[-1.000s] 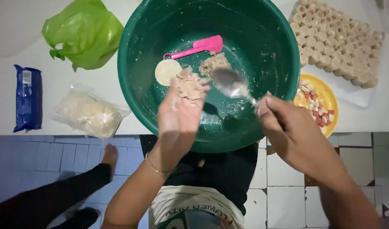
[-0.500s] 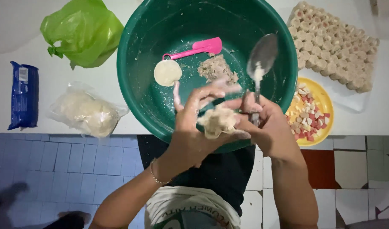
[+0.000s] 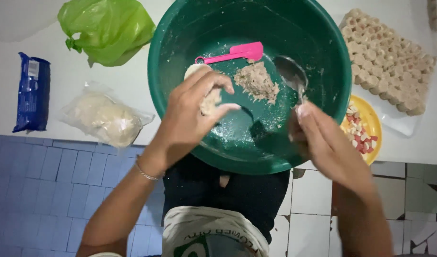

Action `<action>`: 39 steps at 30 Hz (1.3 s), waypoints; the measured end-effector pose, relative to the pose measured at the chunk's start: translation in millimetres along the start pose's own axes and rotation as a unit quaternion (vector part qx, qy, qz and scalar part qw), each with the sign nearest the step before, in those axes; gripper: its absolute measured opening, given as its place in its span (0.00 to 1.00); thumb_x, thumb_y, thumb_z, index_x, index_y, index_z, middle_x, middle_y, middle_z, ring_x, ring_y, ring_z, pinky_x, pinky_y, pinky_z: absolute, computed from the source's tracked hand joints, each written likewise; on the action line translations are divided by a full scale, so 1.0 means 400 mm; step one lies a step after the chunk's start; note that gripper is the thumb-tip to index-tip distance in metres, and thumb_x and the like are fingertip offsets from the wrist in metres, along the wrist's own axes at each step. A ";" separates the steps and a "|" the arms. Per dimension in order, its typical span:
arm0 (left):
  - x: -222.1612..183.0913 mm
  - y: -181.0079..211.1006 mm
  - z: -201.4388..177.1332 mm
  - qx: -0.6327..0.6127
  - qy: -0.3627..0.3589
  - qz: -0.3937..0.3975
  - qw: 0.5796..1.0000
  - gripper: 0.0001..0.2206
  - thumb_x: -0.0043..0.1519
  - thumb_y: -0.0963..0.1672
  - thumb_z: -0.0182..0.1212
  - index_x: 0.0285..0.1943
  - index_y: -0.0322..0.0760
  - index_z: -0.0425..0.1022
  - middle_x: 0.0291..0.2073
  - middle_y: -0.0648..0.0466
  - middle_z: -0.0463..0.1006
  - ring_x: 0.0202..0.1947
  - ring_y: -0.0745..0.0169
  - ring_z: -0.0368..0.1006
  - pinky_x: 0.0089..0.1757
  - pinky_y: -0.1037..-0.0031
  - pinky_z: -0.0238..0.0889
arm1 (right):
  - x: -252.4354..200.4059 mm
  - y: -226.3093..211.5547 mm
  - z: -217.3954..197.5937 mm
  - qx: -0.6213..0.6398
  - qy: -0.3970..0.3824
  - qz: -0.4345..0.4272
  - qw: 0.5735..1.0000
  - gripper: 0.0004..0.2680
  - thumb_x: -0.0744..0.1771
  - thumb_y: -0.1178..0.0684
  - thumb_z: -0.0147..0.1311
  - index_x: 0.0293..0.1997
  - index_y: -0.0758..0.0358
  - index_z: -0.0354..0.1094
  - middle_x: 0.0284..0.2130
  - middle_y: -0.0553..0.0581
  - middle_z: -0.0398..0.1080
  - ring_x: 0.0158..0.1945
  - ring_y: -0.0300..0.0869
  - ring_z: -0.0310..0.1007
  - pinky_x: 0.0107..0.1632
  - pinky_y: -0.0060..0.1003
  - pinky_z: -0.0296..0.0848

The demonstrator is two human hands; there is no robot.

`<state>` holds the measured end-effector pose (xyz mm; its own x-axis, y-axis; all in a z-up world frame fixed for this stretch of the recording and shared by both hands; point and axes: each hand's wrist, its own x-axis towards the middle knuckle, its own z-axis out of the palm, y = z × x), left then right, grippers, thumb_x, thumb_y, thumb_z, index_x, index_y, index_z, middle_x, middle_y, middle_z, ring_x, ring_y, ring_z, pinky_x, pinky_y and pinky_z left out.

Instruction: Preparing dumplings by flattening dough, adding meat filling with a spoon, and sealing the edges.

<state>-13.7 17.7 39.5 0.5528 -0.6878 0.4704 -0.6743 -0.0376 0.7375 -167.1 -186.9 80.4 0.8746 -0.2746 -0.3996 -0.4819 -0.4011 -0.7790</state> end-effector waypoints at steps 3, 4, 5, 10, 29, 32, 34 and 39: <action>-0.015 -0.052 -0.032 -0.009 -0.069 -0.047 0.996 0.07 0.62 0.39 0.65 0.44 0.39 0.69 0.52 0.48 0.67 0.53 0.52 0.68 0.48 0.67 0.63 | 0.062 0.020 -0.034 -0.224 0.010 -0.124 0.967 0.12 0.73 0.48 0.30 0.38 0.56 0.60 0.23 0.49 0.63 0.22 0.36 0.61 0.27 0.29 0.64; -0.016 -0.057 -0.036 -0.010 -0.069 -0.048 0.996 0.07 0.62 0.39 0.65 0.44 0.39 0.69 0.52 0.48 0.67 0.53 0.52 0.68 0.48 0.67 0.63 | 0.077 -0.004 -0.033 -0.224 0.009 -0.123 0.967 0.12 0.73 0.48 0.30 0.38 0.56 0.60 0.23 0.49 0.63 0.22 0.36 0.61 0.27 0.29 0.64; -0.016 -0.063 -0.038 -0.017 -0.046 -0.047 0.998 0.08 0.63 0.41 0.66 0.43 0.40 0.70 0.45 0.52 0.72 0.41 0.59 0.70 0.38 0.72 0.59 | 0.092 -0.029 -0.033 -0.280 0.014 -0.077 0.957 0.13 0.73 0.48 0.35 0.35 0.56 0.65 0.19 0.51 0.65 0.19 0.38 0.61 0.27 0.33 0.62; -0.011 -0.091 -0.027 -0.019 -0.008 -0.103 0.995 0.19 0.53 0.47 0.78 0.46 0.45 0.71 0.30 0.57 0.75 0.25 0.71 0.64 0.26 0.79 0.54 | 0.202 -0.039 -0.015 -0.437 0.011 -0.044 0.899 0.12 0.72 0.48 0.44 0.36 0.60 0.72 0.21 0.59 0.73 0.22 0.52 0.70 0.32 0.46 0.64; -0.031 -0.120 0.011 0.132 0.006 0.019 0.991 0.22 0.60 0.44 0.70 0.56 0.25 0.66 0.45 0.42 0.75 0.48 0.50 0.75 0.54 0.69 0.69 | 0.374 0.216 0.138 -0.646 -0.034 -0.121 0.753 0.05 0.66 0.64 0.44 0.43 0.67 0.64 0.23 0.61 0.73 0.23 0.53 0.77 0.19 0.44 0.72; -0.024 -0.123 0.005 0.001 -0.007 -0.003 1.000 0.12 0.62 0.41 0.66 0.49 0.29 0.69 0.36 0.46 0.76 0.34 0.56 0.73 0.37 0.71 0.67 | 0.346 0.117 0.097 -0.569 -0.115 -0.031 0.814 0.07 0.68 0.63 0.42 0.49 0.69 0.65 0.30 0.65 0.74 0.30 0.54 0.79 0.29 0.45 0.80; -0.029 -0.128 0.004 -0.065 -0.010 -0.018 0.998 0.07 0.61 0.42 0.67 0.43 0.33 0.74 0.31 0.52 0.78 0.25 0.66 0.69 0.26 0.76 0.60 | 0.316 0.044 0.072 -0.536 -0.150 0.015 0.830 0.05 0.69 0.59 0.47 0.47 0.64 0.65 0.34 0.65 0.73 0.35 0.52 0.78 0.34 0.42 0.80; -0.026 -0.119 0.001 0.094 0.010 0.059 0.994 0.16 0.61 0.44 0.71 0.42 0.31 0.65 0.35 0.49 0.68 0.34 0.60 0.66 0.40 0.72 0.65 | 0.222 -0.014 -0.018 -0.391 -0.049 -0.082 0.915 0.07 0.71 0.57 0.43 0.45 0.61 0.70 0.22 0.57 0.73 0.17 0.37 0.70 0.22 0.24 0.70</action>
<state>12.6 26.3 -0.7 0.4720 -0.6815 0.5593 -0.8136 -0.0924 0.5740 -87.2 -215.4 52.7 0.9208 -0.0904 -0.3794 -0.2010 -0.9436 -0.2631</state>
